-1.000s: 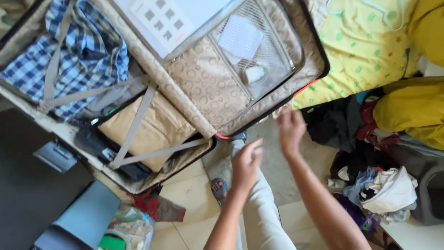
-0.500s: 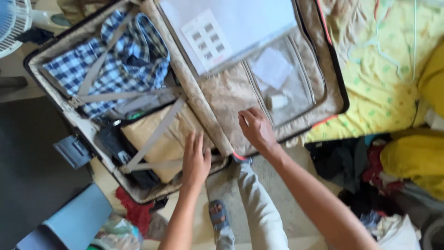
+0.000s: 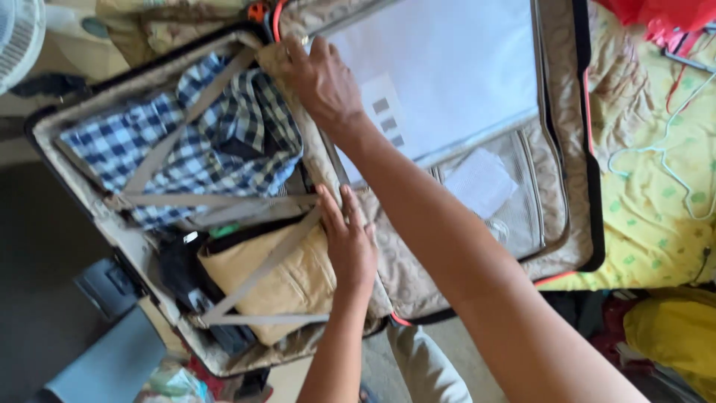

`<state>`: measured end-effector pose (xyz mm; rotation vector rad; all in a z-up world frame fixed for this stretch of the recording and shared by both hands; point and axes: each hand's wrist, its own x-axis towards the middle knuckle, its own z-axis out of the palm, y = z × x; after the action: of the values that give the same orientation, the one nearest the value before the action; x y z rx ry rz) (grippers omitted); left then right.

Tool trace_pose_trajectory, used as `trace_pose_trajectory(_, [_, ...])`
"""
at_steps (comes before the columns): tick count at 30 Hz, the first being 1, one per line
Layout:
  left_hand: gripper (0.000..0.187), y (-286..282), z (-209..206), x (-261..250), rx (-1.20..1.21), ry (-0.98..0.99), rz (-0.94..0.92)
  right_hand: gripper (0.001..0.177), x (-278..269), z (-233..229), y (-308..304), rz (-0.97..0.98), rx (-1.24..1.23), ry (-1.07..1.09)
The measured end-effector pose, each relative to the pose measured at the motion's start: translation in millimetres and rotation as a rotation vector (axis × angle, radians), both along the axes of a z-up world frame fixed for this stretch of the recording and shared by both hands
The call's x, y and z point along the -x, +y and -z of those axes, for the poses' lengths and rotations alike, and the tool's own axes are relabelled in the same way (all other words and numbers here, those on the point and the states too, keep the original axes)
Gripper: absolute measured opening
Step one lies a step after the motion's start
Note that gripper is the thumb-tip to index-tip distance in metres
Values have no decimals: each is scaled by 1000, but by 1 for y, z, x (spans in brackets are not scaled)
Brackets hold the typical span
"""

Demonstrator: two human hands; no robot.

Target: Organizing items and closing a large suitcase.

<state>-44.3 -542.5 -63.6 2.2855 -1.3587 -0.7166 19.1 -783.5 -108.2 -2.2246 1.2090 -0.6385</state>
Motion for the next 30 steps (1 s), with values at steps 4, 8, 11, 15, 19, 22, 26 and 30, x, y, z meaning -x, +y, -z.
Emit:
trace_pose_trajectory(4, [95, -3, -3, -3, -45, 7, 10, 27, -16, 38, -13, 12, -57, 18])
trace_pose_trajectory(8, [93, -8, -3, -7, -44, 7, 9, 31, -17, 38, -27, 119, -300, -49])
trace_pose_trajectory(11, [93, -10, -5, -7, -60, -4, 16, 32, -25, 42, -35, 261, -441, -40])
trace_pose_trajectory(15, [91, -12, -8, -4, -92, -10, 13, 30, -33, 12, -45, 411, -580, 9])
trace_pose_trajectory(19, [91, -11, -5, -4, -99, -5, 9, 30, -36, -2, -53, 464, -694, 57])
trace_pose_trajectory(22, [91, -9, -4, -5, -89, -5, 15, 29, -29, -18, -58, 456, -1065, 36])
trace_pose_trajectory(26, [92, -10, -2, -5, -95, -4, 23, 28, -8, 37, -65, 232, -290, 231])
trace_pose_trajectory(30, [90, -10, -1, -5, -72, 5, 14, 27, 39, 74, -115, 107, 63, 321])
